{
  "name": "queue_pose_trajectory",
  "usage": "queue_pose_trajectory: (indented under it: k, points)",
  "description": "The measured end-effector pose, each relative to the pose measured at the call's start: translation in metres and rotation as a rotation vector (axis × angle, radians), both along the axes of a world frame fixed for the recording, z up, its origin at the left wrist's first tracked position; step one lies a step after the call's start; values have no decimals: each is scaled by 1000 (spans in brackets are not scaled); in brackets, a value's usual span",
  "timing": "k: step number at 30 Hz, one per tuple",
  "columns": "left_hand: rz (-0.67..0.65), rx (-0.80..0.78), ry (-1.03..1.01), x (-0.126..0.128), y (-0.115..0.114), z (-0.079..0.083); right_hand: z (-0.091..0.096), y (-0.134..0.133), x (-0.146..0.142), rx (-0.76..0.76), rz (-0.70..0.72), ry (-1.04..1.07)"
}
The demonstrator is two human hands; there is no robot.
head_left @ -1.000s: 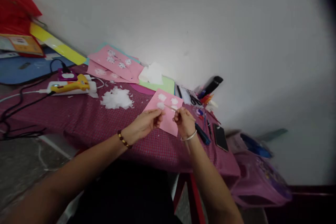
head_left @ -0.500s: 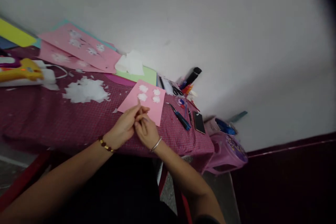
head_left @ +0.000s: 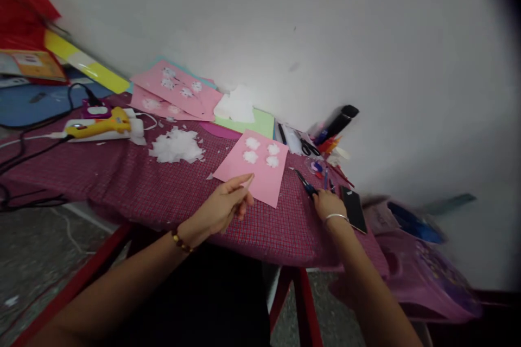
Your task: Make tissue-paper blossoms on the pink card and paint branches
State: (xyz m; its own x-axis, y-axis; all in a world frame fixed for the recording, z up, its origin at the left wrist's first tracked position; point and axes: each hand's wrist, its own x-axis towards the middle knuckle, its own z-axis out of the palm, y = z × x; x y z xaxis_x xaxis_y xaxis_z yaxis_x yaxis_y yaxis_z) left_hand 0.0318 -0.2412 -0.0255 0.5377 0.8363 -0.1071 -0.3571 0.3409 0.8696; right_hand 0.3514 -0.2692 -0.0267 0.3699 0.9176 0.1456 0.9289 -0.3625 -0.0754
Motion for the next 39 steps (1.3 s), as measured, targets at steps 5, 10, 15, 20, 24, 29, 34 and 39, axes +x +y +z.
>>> queue_pose_trajectory:
  k: [5,10,15,20,24,29,34,39]
  points:
    - [-8,33,23,4,-19,2,-11,1,12,-91,38,-60]
    - [-53,-110,20,-1,-33,14,1,-10,-9,-55,60,-47]
    - [-163,-175,75,-6,-46,20,22,-63,-79,152,441,118]
    - [-198,-68,216,-13,-56,24,25,-95,-135,75,729,45]
    - [-158,21,304,-17,-58,30,20,-95,-139,69,720,-134]
    - [-144,68,371,-17,-58,32,18,-94,-136,89,699,-215]
    - [-163,25,369,-14,-59,28,15,-93,-133,90,671,-261]
    - [-221,-39,419,-12,-62,26,8,-87,-122,62,614,-271]
